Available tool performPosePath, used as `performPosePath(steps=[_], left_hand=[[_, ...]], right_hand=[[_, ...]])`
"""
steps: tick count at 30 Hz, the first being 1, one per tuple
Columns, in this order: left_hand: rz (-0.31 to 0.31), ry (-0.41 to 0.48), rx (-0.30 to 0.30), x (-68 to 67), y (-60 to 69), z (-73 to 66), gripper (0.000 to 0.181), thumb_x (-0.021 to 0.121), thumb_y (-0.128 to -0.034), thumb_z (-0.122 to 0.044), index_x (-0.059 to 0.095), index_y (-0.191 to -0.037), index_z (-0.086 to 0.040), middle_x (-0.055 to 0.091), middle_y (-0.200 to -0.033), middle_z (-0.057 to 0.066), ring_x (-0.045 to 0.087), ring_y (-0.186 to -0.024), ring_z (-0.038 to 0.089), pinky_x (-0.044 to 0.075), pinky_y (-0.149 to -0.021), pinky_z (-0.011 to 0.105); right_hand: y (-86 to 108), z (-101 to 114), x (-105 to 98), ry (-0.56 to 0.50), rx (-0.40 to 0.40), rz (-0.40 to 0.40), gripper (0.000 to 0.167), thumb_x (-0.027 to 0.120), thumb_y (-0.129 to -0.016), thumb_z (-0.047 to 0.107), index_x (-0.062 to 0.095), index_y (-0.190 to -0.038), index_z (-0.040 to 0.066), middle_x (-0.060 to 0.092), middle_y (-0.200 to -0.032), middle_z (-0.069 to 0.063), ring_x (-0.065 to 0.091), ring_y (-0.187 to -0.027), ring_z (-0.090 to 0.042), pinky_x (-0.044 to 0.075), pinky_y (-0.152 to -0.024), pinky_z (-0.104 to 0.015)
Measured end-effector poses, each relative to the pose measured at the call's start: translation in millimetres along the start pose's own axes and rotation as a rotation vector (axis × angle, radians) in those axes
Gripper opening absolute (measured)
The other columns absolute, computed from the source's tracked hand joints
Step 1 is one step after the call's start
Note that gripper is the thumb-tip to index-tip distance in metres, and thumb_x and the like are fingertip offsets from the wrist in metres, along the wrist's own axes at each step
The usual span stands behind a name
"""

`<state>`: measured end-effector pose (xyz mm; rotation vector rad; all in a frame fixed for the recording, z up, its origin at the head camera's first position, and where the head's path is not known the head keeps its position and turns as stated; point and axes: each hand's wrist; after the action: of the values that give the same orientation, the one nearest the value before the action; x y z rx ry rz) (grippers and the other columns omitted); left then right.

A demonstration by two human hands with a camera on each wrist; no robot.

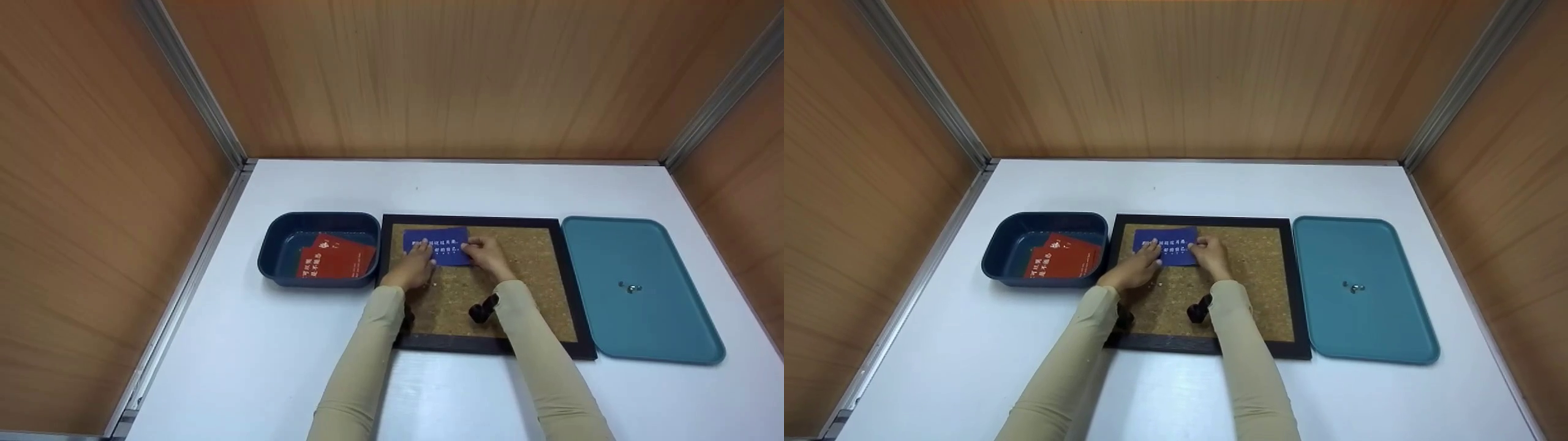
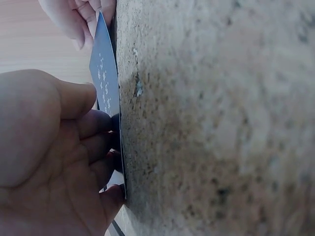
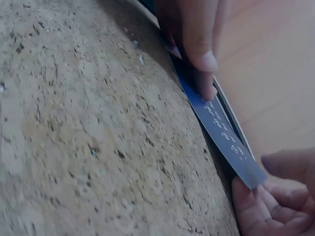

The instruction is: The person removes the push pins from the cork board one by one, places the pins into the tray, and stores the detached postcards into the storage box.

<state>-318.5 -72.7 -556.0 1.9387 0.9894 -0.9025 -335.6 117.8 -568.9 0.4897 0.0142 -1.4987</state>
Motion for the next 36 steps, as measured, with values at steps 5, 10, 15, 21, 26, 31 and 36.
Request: performPosePath(steps=[5, 10, 15, 21, 26, 31, 36], left_hand=[[-0.015, -0.003, 0.016, 0.8, -0.4, 0.4, 0.050, 0.031, -0.1057, -0.021, 0.025, -0.151, 0.001, 0.016, -0.160, 0.017, 0.012, -0.149, 0.031, 0.013, -0.121, 0.050], [-0.019, 0.004, 0.013, 1.5, 0.1, 0.0, 0.051, 0.031, -0.1058, -0.022, 0.025, -0.151, 0.001, 0.015, -0.160, 0.017, 0.012, -0.149, 0.031, 0.012, -0.121, 0.050], [-0.030, -0.017, 0.000, 2.6, 1.5, -0.8, 0.052, 0.031, -0.1057, -0.023, 0.024, -0.151, 0.000, 0.015, -0.160, 0.015, 0.012, -0.149, 0.029, 0.012, -0.122, 0.047], [-0.012, -0.014, 0.011, 2.4, 2.6, 1.1, 0.054, 0.031, -0.1058, -0.025, 0.020, -0.152, -0.001, 0.012, -0.161, 0.015, 0.009, -0.150, 0.029, 0.010, -0.122, 0.047], [-0.005, -0.006, 0.018, 1.6, 3.8, 2.7, 0.054, 0.030, -0.1060, -0.027, 0.020, -0.153, -0.002, 0.010, -0.161, 0.014, 0.007, -0.150, 0.029, 0.009, -0.122, 0.046], [0.000, 0.029, 0.032, -0.8, 6.1, 4.2, 0.053, 0.031, -0.1060, -0.029, 0.024, -0.152, -0.004, 0.010, -0.162, 0.012, 0.007, -0.150, 0.028, 0.009, -0.122, 0.047], [-0.022, 0.111, 0.041, -4.2, 8.1, 5.7, 0.051, 0.034, -0.1055, -0.030, 0.030, -0.151, -0.008, 0.014, -0.161, 0.011, 0.009, -0.150, 0.029, 0.011, -0.122, 0.047]], right_hand=[[1.8, -1.1, 4.7, 0.130, -0.021, -0.086, 0.035, 0.066, -0.090, 0.013, 0.060, -0.117, -0.008, 0.060, -0.094, -0.009, 0.055, -0.077, -0.010, 0.045, -0.063, -0.016], [3.0, -4.0, 8.3, 0.162, -0.056, -0.126, 0.030, 0.070, -0.086, 0.011, 0.061, -0.108, -0.007, 0.059, -0.086, -0.006, 0.052, -0.075, -0.011, 0.042, -0.061, -0.017], [3.6, -5.7, 11.6, 0.166, -0.080, -0.159, 0.029, 0.071, -0.084, 0.010, 0.062, -0.107, -0.006, 0.058, -0.084, -0.006, 0.052, -0.075, -0.013, 0.040, -0.061, -0.017], [4.3, -6.2, 12.0, 0.187, -0.069, -0.166, 0.030, 0.071, -0.084, 0.010, 0.062, -0.108, -0.005, 0.057, -0.085, -0.005, 0.052, -0.078, -0.015, 0.041, -0.063, -0.020], [4.2, -6.3, 12.1, 0.195, -0.050, -0.152, 0.033, 0.070, -0.085, 0.011, 0.060, -0.113, -0.004, 0.060, -0.093, -0.011, 0.055, -0.083, -0.019, 0.046, -0.070, -0.027], [3.9, -6.3, 12.8, 0.182, -0.050, -0.153, 0.031, 0.069, -0.085, 0.009, 0.060, -0.111, -0.004, 0.060, -0.092, -0.011, 0.055, -0.081, -0.019, 0.047, -0.069, -0.026], [4.5, -6.3, 12.1, 0.150, -0.041, -0.148, 0.030, 0.069, -0.085, 0.008, 0.060, -0.111, -0.004, 0.058, -0.090, -0.009, 0.054, -0.080, -0.017, 0.045, -0.068, -0.025]])
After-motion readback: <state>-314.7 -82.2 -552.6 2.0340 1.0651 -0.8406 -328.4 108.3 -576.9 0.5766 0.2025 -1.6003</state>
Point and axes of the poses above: each hand's wrist, its own y-axis away from the middle knuckle, its own x-axis out of the palm, z = x × y
